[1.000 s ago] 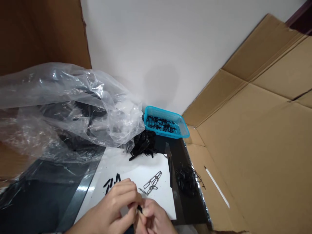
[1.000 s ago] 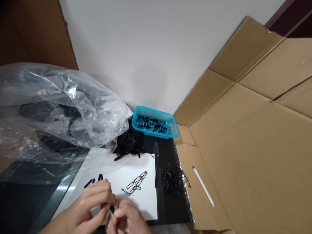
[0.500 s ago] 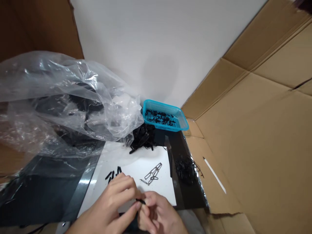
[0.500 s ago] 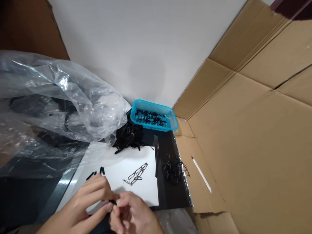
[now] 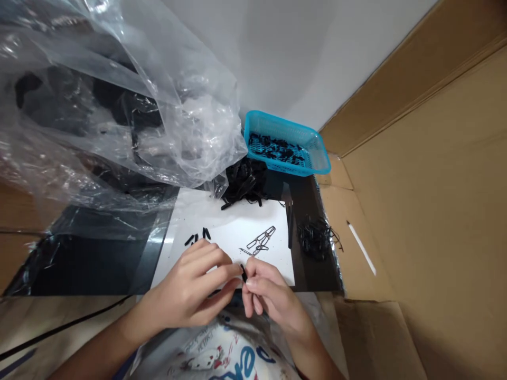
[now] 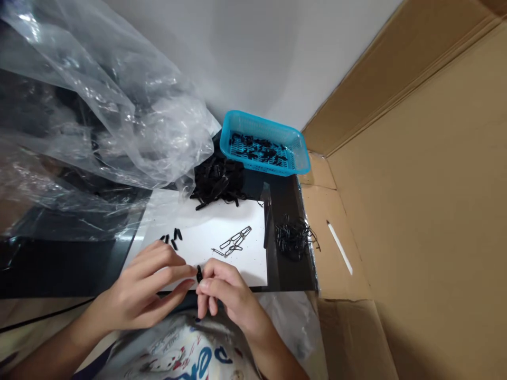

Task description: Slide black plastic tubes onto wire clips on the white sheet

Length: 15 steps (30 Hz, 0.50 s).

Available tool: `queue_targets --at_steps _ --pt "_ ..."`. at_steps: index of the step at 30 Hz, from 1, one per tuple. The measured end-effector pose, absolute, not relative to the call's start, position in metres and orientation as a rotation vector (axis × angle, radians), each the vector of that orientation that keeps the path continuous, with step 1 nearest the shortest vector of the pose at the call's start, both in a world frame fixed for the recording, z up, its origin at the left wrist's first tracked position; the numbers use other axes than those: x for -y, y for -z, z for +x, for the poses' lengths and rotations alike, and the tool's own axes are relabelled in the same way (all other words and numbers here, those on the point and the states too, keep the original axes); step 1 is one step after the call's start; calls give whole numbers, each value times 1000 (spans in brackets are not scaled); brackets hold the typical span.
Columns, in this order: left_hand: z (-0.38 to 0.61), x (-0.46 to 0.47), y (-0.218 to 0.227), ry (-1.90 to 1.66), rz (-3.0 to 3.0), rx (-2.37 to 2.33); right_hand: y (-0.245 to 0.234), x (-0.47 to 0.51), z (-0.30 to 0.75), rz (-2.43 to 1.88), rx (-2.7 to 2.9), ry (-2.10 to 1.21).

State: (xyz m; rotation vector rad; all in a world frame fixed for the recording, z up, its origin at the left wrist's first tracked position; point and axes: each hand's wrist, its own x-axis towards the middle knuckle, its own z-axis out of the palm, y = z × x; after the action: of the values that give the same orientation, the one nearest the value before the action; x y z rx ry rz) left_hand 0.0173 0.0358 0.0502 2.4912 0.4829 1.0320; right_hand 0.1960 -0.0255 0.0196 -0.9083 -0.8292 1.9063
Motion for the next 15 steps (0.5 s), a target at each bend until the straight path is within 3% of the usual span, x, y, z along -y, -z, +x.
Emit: queue_targets --at_steps 7,15 --pt "20 -40 -52 -971 2745 -371 -20 27 203 -1093 922 -1854" --pt "22 -41 -36 -1038 2771 -274 -25 19 203 -1022 797 -2039"
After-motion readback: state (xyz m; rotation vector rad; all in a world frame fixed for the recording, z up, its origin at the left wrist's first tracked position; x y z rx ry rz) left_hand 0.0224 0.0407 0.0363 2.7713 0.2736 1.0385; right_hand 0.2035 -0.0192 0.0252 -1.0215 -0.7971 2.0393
